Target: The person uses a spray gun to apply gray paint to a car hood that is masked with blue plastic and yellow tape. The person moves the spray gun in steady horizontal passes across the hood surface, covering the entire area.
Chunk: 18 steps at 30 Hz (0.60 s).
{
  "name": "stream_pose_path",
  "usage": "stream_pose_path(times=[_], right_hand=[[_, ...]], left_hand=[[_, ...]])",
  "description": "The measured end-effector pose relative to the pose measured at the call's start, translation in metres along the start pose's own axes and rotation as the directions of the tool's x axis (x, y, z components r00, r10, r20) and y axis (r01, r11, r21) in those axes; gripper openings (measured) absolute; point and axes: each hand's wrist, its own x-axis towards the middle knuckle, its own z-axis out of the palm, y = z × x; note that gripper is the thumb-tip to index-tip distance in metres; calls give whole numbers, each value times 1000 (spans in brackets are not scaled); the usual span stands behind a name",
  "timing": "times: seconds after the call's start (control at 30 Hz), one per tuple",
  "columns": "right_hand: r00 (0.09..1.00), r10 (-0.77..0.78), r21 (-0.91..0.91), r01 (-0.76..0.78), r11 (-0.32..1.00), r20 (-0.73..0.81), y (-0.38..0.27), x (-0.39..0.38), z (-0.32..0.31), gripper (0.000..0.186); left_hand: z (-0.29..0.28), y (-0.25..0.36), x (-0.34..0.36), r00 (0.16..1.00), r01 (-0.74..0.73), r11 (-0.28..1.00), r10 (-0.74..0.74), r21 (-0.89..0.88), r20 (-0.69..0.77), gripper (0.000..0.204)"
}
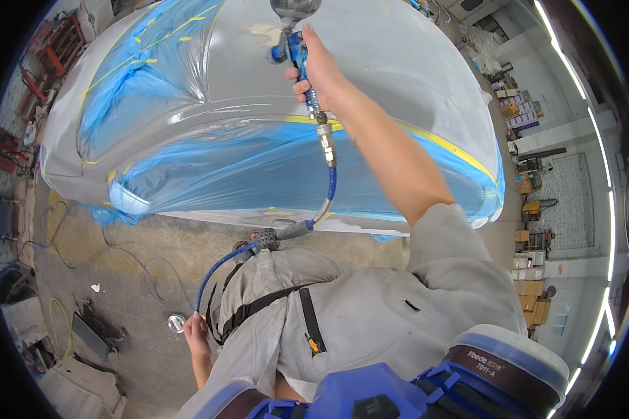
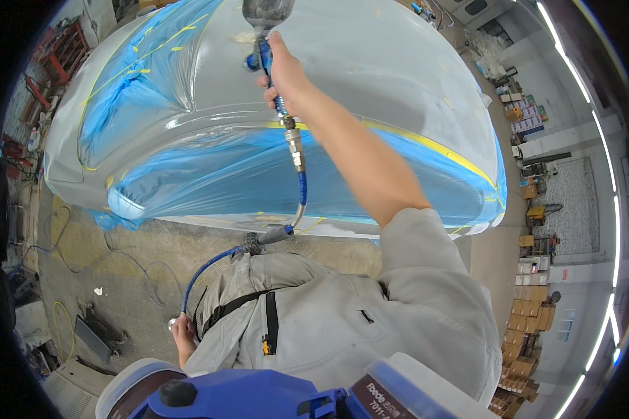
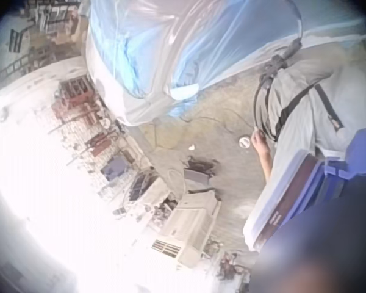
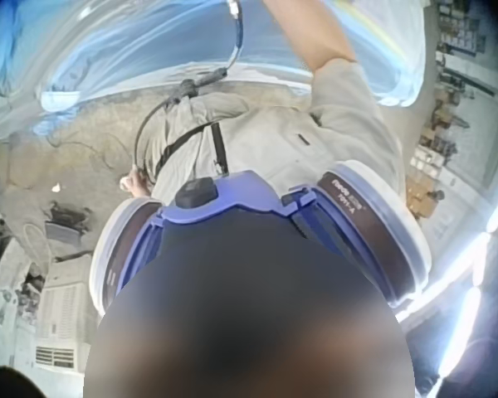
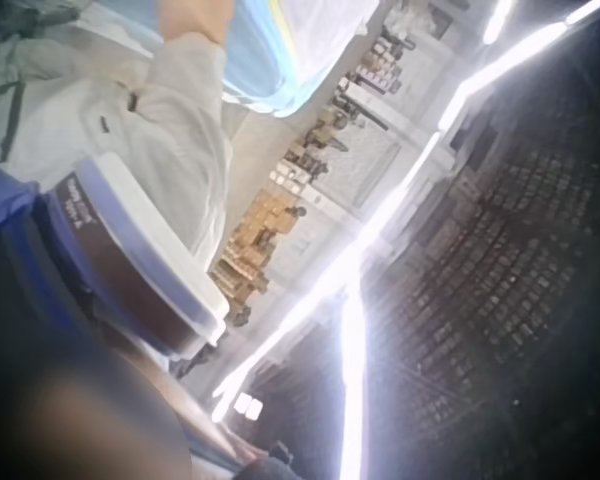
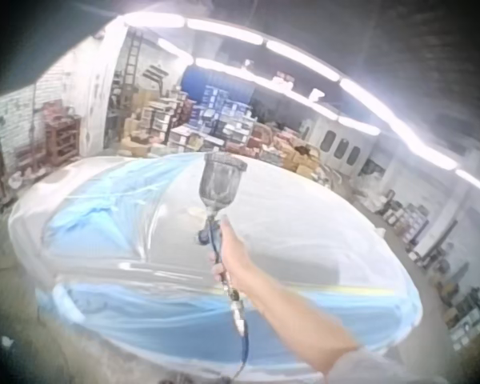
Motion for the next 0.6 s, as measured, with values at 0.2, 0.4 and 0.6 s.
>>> stream_pose_path(times=[0.2, 0.4, 0.6], right_hand=[[974, -77, -252, 21, 968, -214, 3, -11, -43, 73], [933, -71, -209, -4, 978, -353, 5, -36, -105, 69], [883, -20, -90, -25, 996, -470, 7, -63, -173, 64]], left_hand=[[13, 17, 18, 996, -13, 1000, 13, 4, 85, 50], [36, 56, 43, 975, -75, 988, 45, 133, 219, 50], [61, 90, 61, 959, -68, 971, 1, 228, 282, 50]])
